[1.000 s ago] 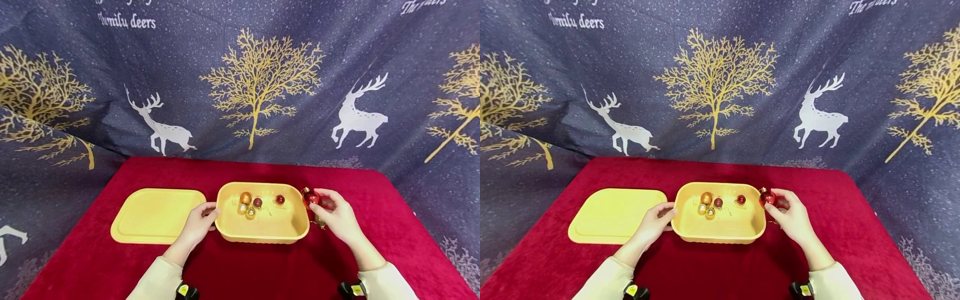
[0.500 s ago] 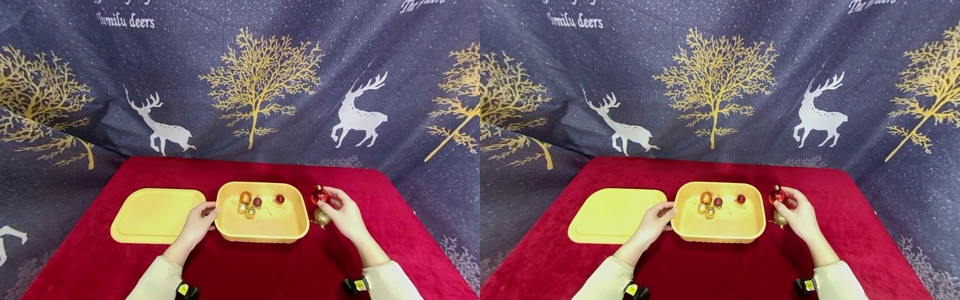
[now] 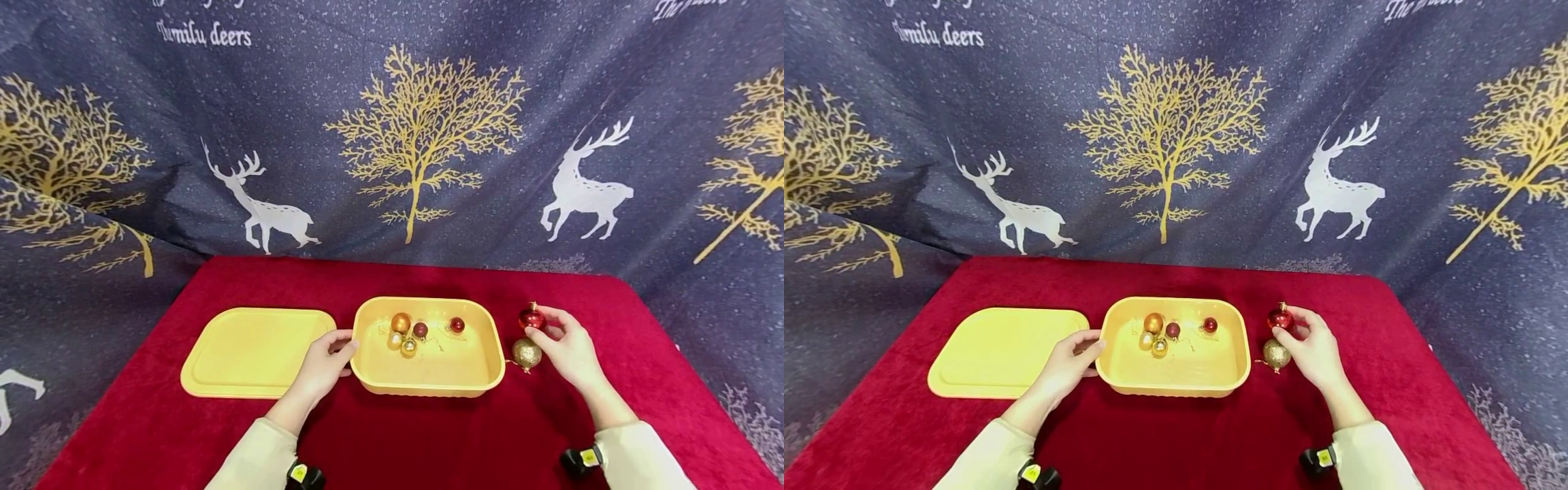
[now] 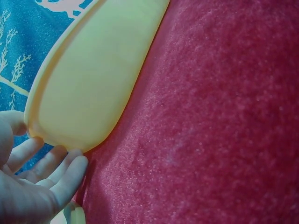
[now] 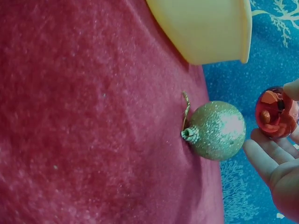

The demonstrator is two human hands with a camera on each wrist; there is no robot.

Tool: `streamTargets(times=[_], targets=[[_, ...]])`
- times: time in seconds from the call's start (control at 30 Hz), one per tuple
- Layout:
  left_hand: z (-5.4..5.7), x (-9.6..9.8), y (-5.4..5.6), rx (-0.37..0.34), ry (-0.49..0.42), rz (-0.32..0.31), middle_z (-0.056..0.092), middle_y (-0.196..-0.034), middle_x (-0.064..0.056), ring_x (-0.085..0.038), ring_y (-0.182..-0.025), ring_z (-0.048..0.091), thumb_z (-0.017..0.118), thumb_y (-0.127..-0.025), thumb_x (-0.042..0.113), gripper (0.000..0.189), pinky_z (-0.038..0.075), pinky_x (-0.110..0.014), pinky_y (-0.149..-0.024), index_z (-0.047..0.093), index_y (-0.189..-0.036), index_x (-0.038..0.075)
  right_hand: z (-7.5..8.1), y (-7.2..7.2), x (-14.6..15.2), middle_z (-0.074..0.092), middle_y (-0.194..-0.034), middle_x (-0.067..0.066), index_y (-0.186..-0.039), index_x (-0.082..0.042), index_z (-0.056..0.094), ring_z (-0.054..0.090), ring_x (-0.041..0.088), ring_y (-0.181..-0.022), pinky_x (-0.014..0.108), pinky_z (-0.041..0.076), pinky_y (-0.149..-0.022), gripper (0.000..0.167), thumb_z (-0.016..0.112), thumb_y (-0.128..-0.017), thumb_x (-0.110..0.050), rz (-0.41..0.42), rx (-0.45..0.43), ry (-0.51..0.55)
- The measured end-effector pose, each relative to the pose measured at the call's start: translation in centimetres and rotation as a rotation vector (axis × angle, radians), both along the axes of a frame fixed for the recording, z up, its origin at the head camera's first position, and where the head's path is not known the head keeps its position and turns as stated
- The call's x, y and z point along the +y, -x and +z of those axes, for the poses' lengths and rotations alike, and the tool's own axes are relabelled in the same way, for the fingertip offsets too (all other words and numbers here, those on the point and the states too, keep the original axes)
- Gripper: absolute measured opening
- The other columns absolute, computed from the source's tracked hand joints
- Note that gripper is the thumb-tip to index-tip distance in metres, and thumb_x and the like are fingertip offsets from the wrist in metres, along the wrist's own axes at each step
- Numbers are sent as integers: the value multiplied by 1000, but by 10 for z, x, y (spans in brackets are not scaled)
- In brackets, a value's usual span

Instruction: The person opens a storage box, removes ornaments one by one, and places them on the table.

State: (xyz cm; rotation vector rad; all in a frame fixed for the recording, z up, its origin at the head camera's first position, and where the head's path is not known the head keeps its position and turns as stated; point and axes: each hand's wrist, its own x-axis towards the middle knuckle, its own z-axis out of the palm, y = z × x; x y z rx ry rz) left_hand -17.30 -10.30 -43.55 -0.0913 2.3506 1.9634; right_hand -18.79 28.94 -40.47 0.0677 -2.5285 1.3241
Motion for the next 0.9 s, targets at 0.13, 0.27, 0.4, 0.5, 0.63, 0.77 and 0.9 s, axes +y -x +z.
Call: streamTargets(times=[0.13, 0.27, 0.4, 0.5, 0.63, 0.77, 0.9], targets=[[1, 0, 0, -2, 4, 0, 63, -109, -21, -22, -89, 63, 58, -93, 13, 34, 59, -38, -70, 57, -122, -2, -3, 3, 3, 60, -115, 27, -123, 4, 54, 52, -19, -80, 6, 47, -63, 44, 69, -84, -9, -21, -16, -21], [0, -1, 0, -2, 6, 2, 63, -109, -21, -22, -89, 63, 58, -93, 13, 34, 59, -38, -70, 57, -123, -2, -4, 5, 5, 59, -115, 29, -122, 4, 52, 49, -21, -78, 2, 44, -65, 45, 69, -84, -12, -43, -44, -35], [-1, 0, 0, -3, 7, 6, 63, -109, -20, -23, -91, 63, 58, -93, 13, 34, 59, -38, -69, 57, -123, -2, -4, 7, 5, 57, -116, 32, -126, 5, 48, 48, -21, -77, 0, 42, -67, 48, 68, -85, -11, -43, -55, -28], [-2, 0, 1, 0, 7, 8, 64, -109, -20, -23, -90, 63, 59, -93, 13, 33, 59, -37, -69, 58, -122, -2, -6, 8, 6, 56, -117, 33, -132, 5, 44, 47, -20, -79, -1, 42, -68, 54, 67, -85, -10, -32, -50, -24], [-2, 0, 1, 2, 3, 7, 64, -108, -18, -23, -90, 63, 59, -92, 14, 34, 58, -37, -69, 58, -122, -2, -9, 10, 9, 55, -119, 33, -136, 3, 42, 48, -18, -81, -1, 41, -69, 59, 68, -85, -9, -26, -44, -37], [-2, -1, 1, 1, 2, 1, 64, -109, -19, -25, -92, 63, 59, -93, 14, 34, 58, -38, -70, 57, -122, -2, -12, 11, 11, 55, -120, 33, -135, 3, 41, 46, -19, -82, -2, 40, -69, 59, 69, -84, -9, -28, -50, -46], [-1, -1, 1, 0, 0, 1, 63, -110, -21, -27, -94, 63, 59, -93, 14, 34, 58, -38, -70, 57, -123, -2, -12, 12, 11, 55, -118, 31, -133, 2, 41, 45, -16, -82, -2, 39, -69, 58, 70, -84, -12, -54, -67, -72]])
